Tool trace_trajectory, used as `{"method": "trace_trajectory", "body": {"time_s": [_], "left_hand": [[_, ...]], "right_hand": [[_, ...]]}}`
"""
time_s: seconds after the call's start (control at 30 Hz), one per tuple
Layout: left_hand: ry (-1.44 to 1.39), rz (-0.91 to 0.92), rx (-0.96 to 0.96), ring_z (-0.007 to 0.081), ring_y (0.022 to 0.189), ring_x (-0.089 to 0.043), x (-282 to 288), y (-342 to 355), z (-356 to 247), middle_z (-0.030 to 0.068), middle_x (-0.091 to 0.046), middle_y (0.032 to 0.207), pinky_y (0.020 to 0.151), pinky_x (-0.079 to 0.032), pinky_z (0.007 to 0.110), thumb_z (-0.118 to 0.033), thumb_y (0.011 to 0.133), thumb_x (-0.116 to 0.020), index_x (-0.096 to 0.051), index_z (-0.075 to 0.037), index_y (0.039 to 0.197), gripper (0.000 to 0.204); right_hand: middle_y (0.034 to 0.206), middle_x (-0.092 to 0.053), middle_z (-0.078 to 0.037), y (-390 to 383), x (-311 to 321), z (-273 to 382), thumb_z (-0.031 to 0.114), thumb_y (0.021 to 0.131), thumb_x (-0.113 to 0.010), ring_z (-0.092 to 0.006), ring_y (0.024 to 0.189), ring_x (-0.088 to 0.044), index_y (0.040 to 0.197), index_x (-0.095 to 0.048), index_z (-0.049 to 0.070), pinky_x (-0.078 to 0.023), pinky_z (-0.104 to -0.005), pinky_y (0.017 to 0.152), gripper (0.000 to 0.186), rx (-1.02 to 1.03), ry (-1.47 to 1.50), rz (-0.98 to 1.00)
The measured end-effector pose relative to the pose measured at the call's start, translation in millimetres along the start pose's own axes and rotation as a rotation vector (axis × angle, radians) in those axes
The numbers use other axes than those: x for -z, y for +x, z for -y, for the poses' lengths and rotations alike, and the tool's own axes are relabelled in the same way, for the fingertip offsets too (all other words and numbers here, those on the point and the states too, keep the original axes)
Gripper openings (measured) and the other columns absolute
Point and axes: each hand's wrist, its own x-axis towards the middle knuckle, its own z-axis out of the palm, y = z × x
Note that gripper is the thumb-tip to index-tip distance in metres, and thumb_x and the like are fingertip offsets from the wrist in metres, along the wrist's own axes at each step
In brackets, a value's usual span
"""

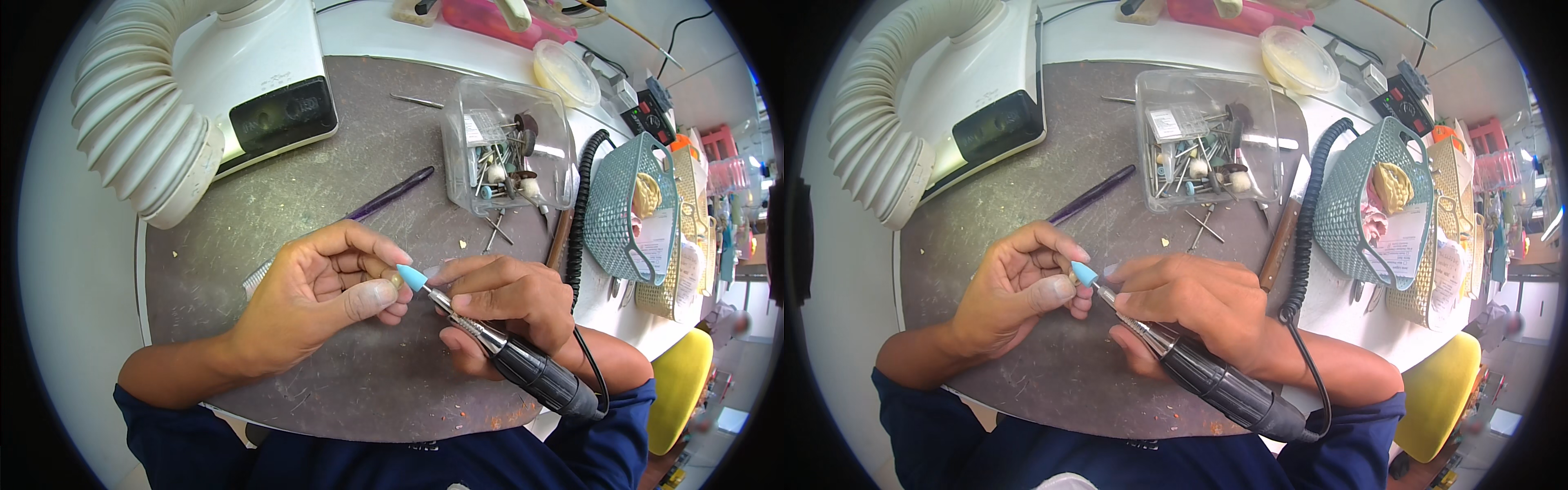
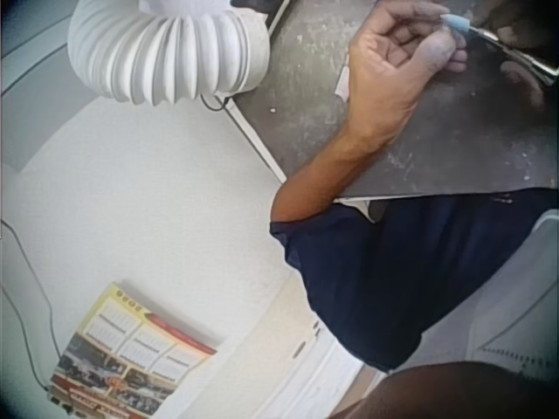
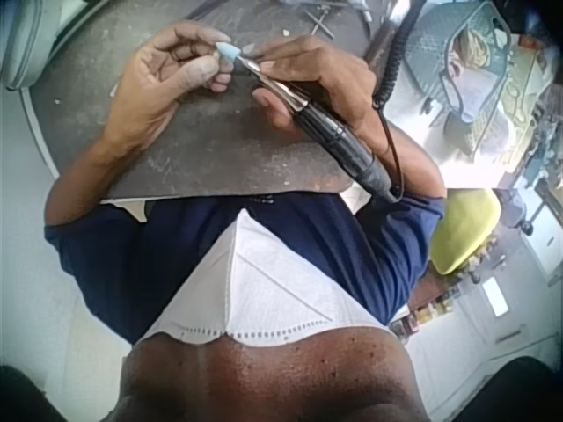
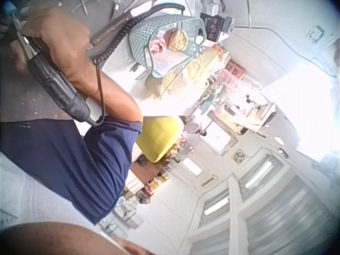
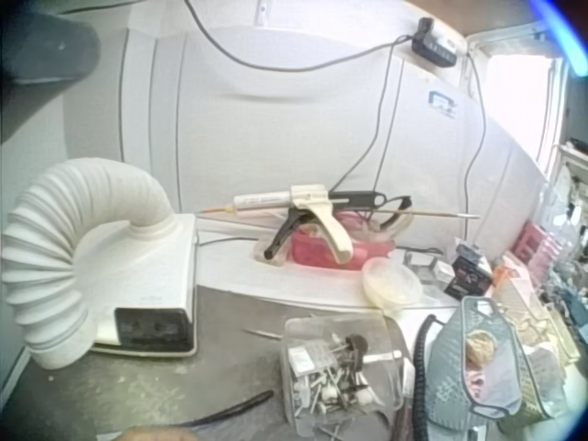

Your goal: The person uses a rotary tool with a blue polishing bit to smooth and polish a small, light-colored object held in their left hand. The person briefly switches to a purple brush to clean the object before resuming polishing with the rotary tool. The workspace includes a dust extraction hose and various tools.

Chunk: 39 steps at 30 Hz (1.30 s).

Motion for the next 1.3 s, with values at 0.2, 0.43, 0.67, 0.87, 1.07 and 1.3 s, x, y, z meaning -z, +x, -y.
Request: {"method": "trace_trajectory", "body": {"time_s": [0.2, 0.43, 0.67, 0.87, 1.07, 1.3], "left_hand": [[-0.026, 0.013, 0.031, 0.0170, 0.088, -0.066, 1.6, -0.1, -0.7, 0.0117, -0.066, 0.097, 0.079, -0.055, 0.033, -0.005, 0.092, -0.065, -0.059, 0.003, 0.109, 0.020], [0.029, -0.005, 0.083, 0.0170, 0.084, -0.067, 0.9, 1.0, -3.6, 0.0138, -0.067, 0.093, 0.076, -0.056, 0.031, -0.002, 0.092, -0.064, -0.060, 0.005, 0.107, 0.017], [-0.014, -0.013, 0.051, 0.0164, 0.083, -0.066, 0.4, 0.6, -1.0, 0.0134, -0.067, 0.093, 0.076, -0.055, 0.030, -0.002, 0.091, -0.065, -0.061, 0.005, 0.105, 0.016], [-0.012, -0.014, 0.040, 0.0158, 0.084, -0.065, -0.5, -0.8, -1.0, 0.0124, -0.067, 0.093, 0.077, -0.054, 0.029, -0.003, 0.091, -0.066, -0.062, 0.005, 0.105, 0.017], [-0.018, -0.008, 0.039, 0.0159, 0.084, -0.065, -0.1, -0.2, -0.4, 0.0122, -0.067, 0.092, 0.078, -0.054, 0.030, -0.003, 0.090, -0.067, -0.062, 0.005, 0.105, 0.017], [-0.018, -0.017, 0.050, 0.0161, 0.083, -0.065, -1.4, -0.1, -1.8, 0.0128, -0.067, 0.093, 0.077, -0.054, 0.030, -0.003, 0.091, -0.066, -0.061, 0.005, 0.105, 0.016]], "right_hand": [[0.084, -0.064, -0.014, 0.0, 1.0, 0.2, 0.006, 0.077, -0.078, -0.0331, 0.082, -0.073, 0.101, -0.055, 0.001, -0.060, -0.0349, 0.060, 0.034, 0.002, -0.006, 0.008], [0.083, -0.065, -0.014, 2.7, 1.0, 1.3, 0.005, 0.075, -0.079, -0.0331, 0.080, -0.073, 0.098, -0.057, 0.000, -0.059, -0.0342, 0.059, 0.033, 0.045, 0.019, 0.030], [0.085, -0.067, -0.015, 1.4, 1.1, 0.7, 0.005, 0.072, -0.080, -0.0312, 0.078, -0.073, 0.096, -0.060, 0.000, -0.059, -0.0334, 0.061, 0.032, 0.003, 0.016, 0.007], [0.084, -0.066, -0.014, 2.1, 1.4, -0.1, 0.006, 0.075, -0.081, -0.0315, 0.081, -0.073, 0.099, -0.058, 0.002, -0.059, -0.0337, 0.061, 0.034, 0.020, -0.009, 0.026], [0.082, -0.067, -0.014, 1.9, -0.9, 1.2, 0.005, 0.072, -0.081, -0.0307, 0.080, -0.073, 0.096, -0.060, 0.001, -0.059, -0.0329, 0.062, 0.031, -0.014, 0.000, -0.004], [0.081, -0.067, -0.014, 2.7, 0.7, 1.8, 0.005, 0.072, -0.080, -0.0313, 0.080, -0.073, 0.095, -0.060, 0.001, -0.059, -0.0334, 0.062, 0.031, -0.011, 0.013, 0.006]]}}
